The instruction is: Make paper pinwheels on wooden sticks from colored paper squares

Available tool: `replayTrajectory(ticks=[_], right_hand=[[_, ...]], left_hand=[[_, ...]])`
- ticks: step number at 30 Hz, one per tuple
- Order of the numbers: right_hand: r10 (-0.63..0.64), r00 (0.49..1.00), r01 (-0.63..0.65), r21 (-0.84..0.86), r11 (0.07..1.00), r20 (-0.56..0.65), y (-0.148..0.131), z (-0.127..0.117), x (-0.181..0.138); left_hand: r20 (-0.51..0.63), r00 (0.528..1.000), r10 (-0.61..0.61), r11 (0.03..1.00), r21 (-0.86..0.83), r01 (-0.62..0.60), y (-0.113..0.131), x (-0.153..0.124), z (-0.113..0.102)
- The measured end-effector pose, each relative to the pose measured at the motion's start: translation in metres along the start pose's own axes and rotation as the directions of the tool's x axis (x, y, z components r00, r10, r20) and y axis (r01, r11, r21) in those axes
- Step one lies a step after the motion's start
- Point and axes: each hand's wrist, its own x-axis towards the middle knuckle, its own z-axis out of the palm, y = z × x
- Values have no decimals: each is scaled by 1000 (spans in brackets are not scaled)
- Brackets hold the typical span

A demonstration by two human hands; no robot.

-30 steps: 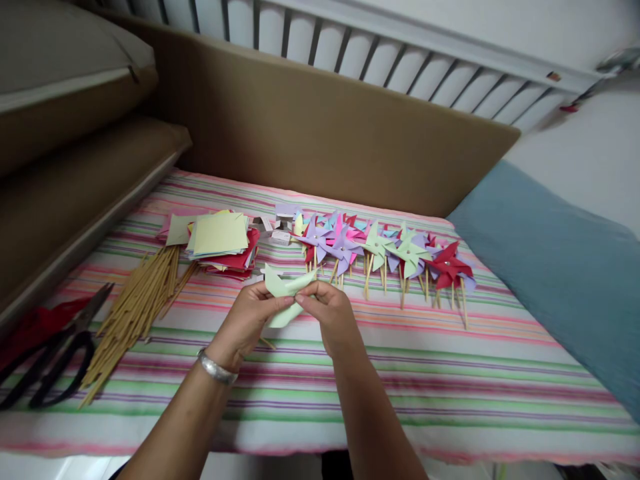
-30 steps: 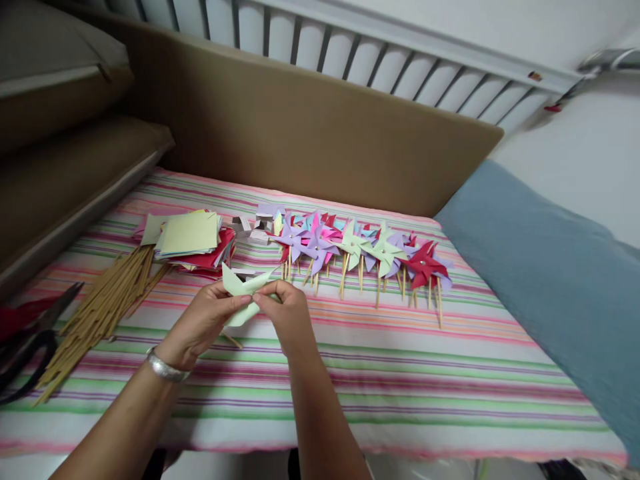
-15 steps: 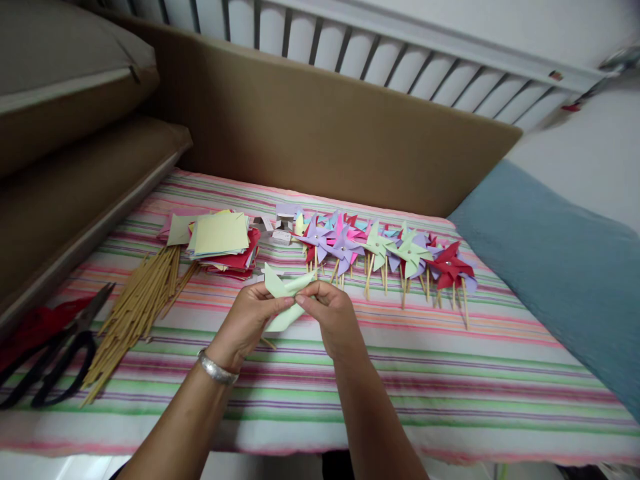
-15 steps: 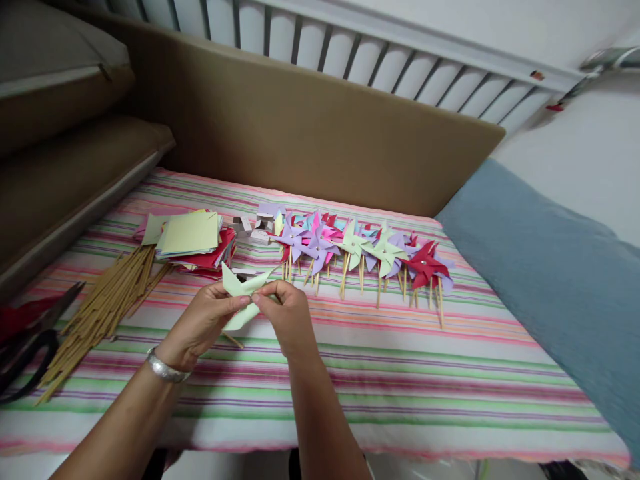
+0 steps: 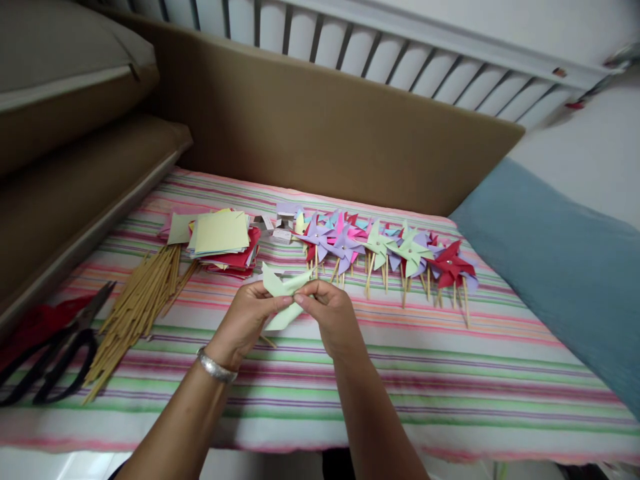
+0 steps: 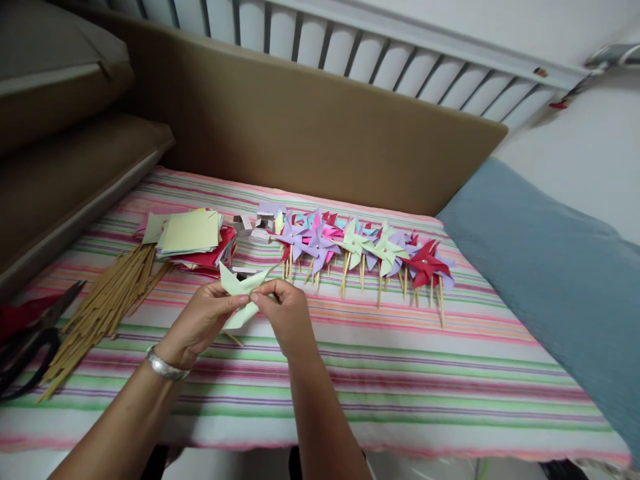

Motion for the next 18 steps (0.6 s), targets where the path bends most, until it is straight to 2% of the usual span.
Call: replayTrajectory(ticks=[7, 14, 18], right_hand=[[-36, 999, 37, -80, 996, 9, 0, 1, -1], [-56, 998, 56, -9, 998, 23, -4, 9, -4], [-129, 990, 132, -53, 990, 62, -8, 15, -6]], left_hand=[[-17, 1000, 4, 1000, 15, -4, 0, 0, -2], [46, 999, -8, 1000, 3, 8, 6, -2, -4], [-21, 1000, -1, 999, 55, 2, 13, -3, -12]])
